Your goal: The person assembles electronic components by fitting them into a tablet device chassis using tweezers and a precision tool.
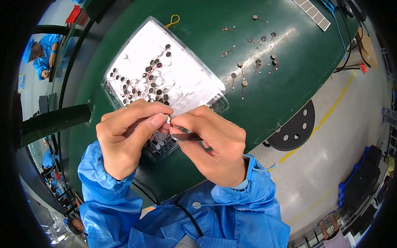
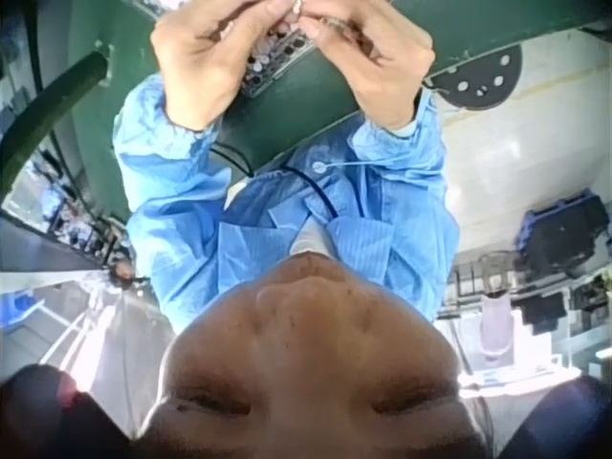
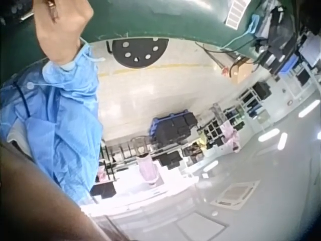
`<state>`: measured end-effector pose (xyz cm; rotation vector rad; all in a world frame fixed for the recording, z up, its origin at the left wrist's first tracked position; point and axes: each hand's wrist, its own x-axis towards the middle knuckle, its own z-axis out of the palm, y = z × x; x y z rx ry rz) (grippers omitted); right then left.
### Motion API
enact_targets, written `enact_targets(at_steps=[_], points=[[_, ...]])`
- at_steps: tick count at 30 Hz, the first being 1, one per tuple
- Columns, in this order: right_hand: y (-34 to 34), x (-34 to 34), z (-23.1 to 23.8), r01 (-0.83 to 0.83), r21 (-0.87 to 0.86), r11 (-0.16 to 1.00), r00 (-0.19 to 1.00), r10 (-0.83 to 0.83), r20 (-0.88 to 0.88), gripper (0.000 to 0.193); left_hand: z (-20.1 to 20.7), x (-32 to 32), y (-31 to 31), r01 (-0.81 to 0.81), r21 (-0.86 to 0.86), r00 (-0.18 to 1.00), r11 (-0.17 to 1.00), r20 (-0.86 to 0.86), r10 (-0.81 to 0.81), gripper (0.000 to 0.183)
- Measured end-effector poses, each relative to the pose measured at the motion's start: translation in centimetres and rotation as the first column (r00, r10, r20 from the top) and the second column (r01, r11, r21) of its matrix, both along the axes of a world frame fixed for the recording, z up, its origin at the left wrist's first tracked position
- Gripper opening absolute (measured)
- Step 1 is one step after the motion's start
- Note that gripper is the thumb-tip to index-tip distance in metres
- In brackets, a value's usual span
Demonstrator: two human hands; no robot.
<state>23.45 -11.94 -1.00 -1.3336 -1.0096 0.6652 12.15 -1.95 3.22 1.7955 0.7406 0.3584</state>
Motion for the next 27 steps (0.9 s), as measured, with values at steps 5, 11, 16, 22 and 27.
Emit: enact_targets(at_steps=[5,11,16,22,27], points=[[0.1,-0.2,0.0,0.056,-0.003,0.998,0.996,-0.056,0.076,0.022,-0.4,0.0,-0.4,-0.034,-0.033,0.999,0.999,0.032,0.035,0.012],[0.0,0.1,0.0,0.019,-0.064,0.998,1.000,-0.019,-0.002,0.022,-0.8,0.1,-0.6,-0.109,-0.229,0.992,0.967,0.030,0.119,0.011],[0.3,0.1,0.2,0.024,0.015,1.000,0.999,-0.025,0.040,0.023,-0.6,0.5,-1.0,-0.162,-0.435,0.957,0.886,0.151,0.248,0.011],[0.4,0.1,0.2,0.048,0.011,0.999,0.996,-0.049,0.080,0.023,-0.6,0.8,-1.1,-0.188,-0.487,0.938,0.853,0.169,0.303,0.010],[0.1,0.1,0.3,0.091,-0.061,0.994,0.996,-0.092,-0.005,0.023,-1.4,0.1,-0.4,0.066,0.587,0.975,0.807,0.133,-0.177,0.031]])
